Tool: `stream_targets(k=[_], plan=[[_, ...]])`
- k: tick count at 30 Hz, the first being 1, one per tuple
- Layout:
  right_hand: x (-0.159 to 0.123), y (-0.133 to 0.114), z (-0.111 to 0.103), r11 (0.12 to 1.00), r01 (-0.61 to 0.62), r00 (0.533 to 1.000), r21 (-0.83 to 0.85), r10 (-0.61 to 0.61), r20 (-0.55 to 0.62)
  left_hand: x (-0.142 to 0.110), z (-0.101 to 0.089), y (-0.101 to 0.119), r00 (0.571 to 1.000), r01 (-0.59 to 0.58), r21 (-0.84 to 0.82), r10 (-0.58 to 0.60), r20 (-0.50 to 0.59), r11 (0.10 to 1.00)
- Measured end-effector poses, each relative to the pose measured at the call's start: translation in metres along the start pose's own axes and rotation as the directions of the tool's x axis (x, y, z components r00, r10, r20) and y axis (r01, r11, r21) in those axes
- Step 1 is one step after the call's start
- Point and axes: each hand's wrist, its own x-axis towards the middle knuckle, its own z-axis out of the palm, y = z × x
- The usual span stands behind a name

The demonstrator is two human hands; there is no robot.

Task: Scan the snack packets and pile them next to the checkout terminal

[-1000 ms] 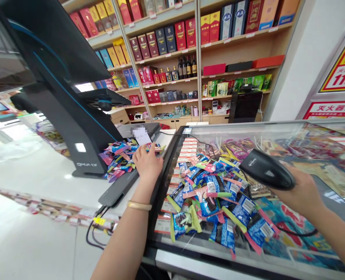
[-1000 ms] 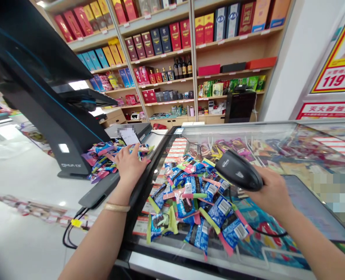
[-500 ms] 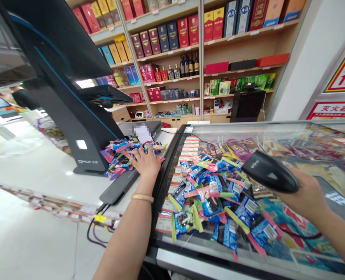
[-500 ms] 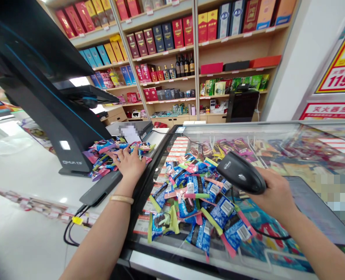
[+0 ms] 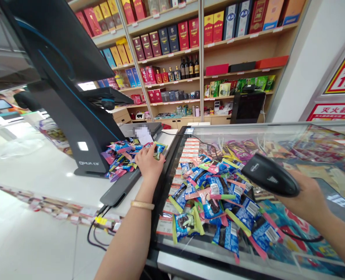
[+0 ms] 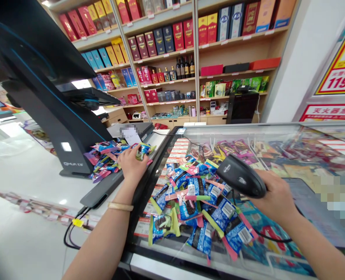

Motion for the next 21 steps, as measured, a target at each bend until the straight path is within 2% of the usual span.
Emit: stream_targets(k=[1,2,3,4,6,7,9,11,13,17,21], plan=[[0.000,-0.001,0.000,1.000,-0.001,1.000,0.010,0.001,-0.001,-0.003,0.000,0.006,0.998,0.059,-0.201,-0.055,0.025,0.978],[0.001,-0.002,-0.001,1.000,-0.011,1.000,0.022,0.011,0.003,-0.006,0.001,0.012,0.988,0.148,-0.409,-0.121,0.091,0.901],[0.002,-0.003,-0.002,0.999,-0.023,1.000,0.036,0.023,0.007,-0.010,0.001,0.019,0.963,0.265,-0.586,-0.179,0.201,0.766],[0.003,-0.006,-0.003,0.998,-0.030,1.000,0.053,0.029,0.006,-0.014,0.002,0.026,0.917,0.397,-0.700,-0.214,0.338,0.594],[0.006,-0.012,-0.007,0.997,-0.011,1.000,0.082,0.012,-0.012,-0.024,0.001,0.040,0.781,0.624,-0.736,-0.208,0.589,0.260],[0.008,-0.016,-0.009,0.996,0.013,1.000,0.091,-0.011,-0.023,-0.028,0.001,0.045,0.717,0.696,-0.704,-0.187,0.671,0.143],[0.014,-0.025,-0.014,0.992,0.072,0.997,0.100,-0.069,-0.041,-0.036,-0.001,0.055,0.635,0.769,-0.639,-0.141,0.759,0.024],[0.021,-0.036,-0.019,0.984,0.126,0.992,0.124,-0.122,-0.042,-0.042,-0.002,0.062,0.612,0.789,-0.614,-0.087,0.786,0.006],[0.027,-0.047,-0.024,0.967,0.165,0.986,0.195,-0.164,-0.022,-0.048,-0.001,0.066,0.628,0.778,-0.628,-0.016,0.778,0.031],[0.033,-0.066,-0.030,0.941,0.152,0.985,0.301,-0.168,0.028,-0.061,0.002,0.070,0.723,0.683,-0.722,0.040,0.690,0.108],[0.033,-0.077,-0.031,0.937,0.147,0.977,0.316,-0.187,0.099,-0.072,0.010,0.067,0.796,0.566,-0.782,0.074,0.601,0.259]])
